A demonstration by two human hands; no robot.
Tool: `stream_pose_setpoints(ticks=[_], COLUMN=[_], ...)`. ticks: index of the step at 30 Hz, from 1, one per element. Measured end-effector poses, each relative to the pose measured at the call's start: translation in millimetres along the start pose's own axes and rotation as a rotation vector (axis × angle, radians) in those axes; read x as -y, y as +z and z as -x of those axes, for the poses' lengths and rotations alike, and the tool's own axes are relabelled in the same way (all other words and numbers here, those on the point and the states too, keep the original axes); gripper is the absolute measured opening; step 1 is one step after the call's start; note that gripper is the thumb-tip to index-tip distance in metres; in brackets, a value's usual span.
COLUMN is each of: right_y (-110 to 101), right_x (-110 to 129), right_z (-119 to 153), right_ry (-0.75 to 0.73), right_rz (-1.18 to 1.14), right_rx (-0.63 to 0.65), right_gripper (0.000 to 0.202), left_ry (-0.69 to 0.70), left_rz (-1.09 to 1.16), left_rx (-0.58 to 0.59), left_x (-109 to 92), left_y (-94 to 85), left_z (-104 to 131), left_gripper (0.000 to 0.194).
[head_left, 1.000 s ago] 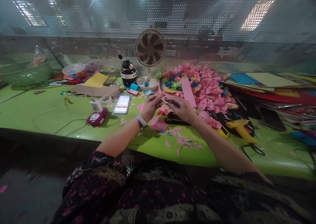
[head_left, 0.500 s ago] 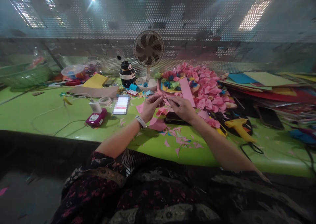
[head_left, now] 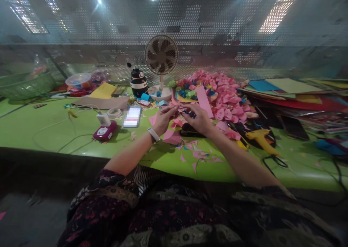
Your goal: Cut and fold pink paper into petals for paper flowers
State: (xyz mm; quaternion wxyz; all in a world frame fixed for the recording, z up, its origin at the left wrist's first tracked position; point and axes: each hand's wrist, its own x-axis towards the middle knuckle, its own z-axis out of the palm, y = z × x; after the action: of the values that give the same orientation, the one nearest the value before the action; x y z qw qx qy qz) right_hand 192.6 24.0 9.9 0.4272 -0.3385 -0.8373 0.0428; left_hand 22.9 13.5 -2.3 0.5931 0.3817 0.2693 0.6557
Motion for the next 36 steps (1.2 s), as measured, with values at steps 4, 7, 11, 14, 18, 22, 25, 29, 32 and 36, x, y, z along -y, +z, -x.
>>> stream_pose_setpoints(ticks=[4, 7, 11, 14, 18, 22, 25, 29, 32, 36], right_y=[2.5, 2.7, 5.2, 7.7, 9.5, 8.9, 6.8, 3.9, 2.3, 0.9], right_x=[0.2, 1.0, -1.7, -5.8, -4.4, 1.7, 0.5, -4.9, -5.2, 0.3], right_z=[4.0, 6.0, 5.4, 4.2, 5.5, 7.5, 5.8, 1.4, -0.9, -0.4], right_ry=[-0.054, -0.063, -0.109, -0.139, -0.100, -0.020, -0.004, -0.021, -0.044, -0.044], right_rz=[0.197, 0.279, 0.281, 0.220, 0.185, 0.189, 0.139, 0.040, -0.033, -0.014], right_rx=[0.000, 0.010, 0.030, 0.025, 0.033, 0.037, 0.029, 0.038, 0.068, 0.056], right_gripper=[0.029, 0.031, 0.030, 0.033, 0.033, 0.029, 0.027, 0.027, 0.027, 0.027], left_ry=[0.045, 0.083, 0.086, 0.024, 0.065, 0.166, 0.149, 0.119, 0.093, 0.119], left_rz=[-0.030, -0.048, -0.025, -0.011, -0.056, -0.131, -0.136, -0.108, -0.123, -0.151], left_rx=[-0.011, -0.002, 0.008, 0.010, 0.010, 0.009, 0.023, 0.064, 0.091, 0.075], left_x=[1.5, 2.0, 0.9, 0.3, 1.6, 3.0, 2.5, 2.9, 4.6, 3.9], left_y=[-0.8, -1.7, -2.4, -2.9, -4.2, -4.3, -3.0, -4.0, -6.6, -6.7], left_z=[-2.0, -2.9, -3.4, -3.6, -4.3, -3.7, -2.7, -3.5, -4.9, -4.5], left_gripper=[0.032, 0.036, 0.038, 0.038, 0.037, 0.038, 0.036, 0.037, 0.037, 0.034])
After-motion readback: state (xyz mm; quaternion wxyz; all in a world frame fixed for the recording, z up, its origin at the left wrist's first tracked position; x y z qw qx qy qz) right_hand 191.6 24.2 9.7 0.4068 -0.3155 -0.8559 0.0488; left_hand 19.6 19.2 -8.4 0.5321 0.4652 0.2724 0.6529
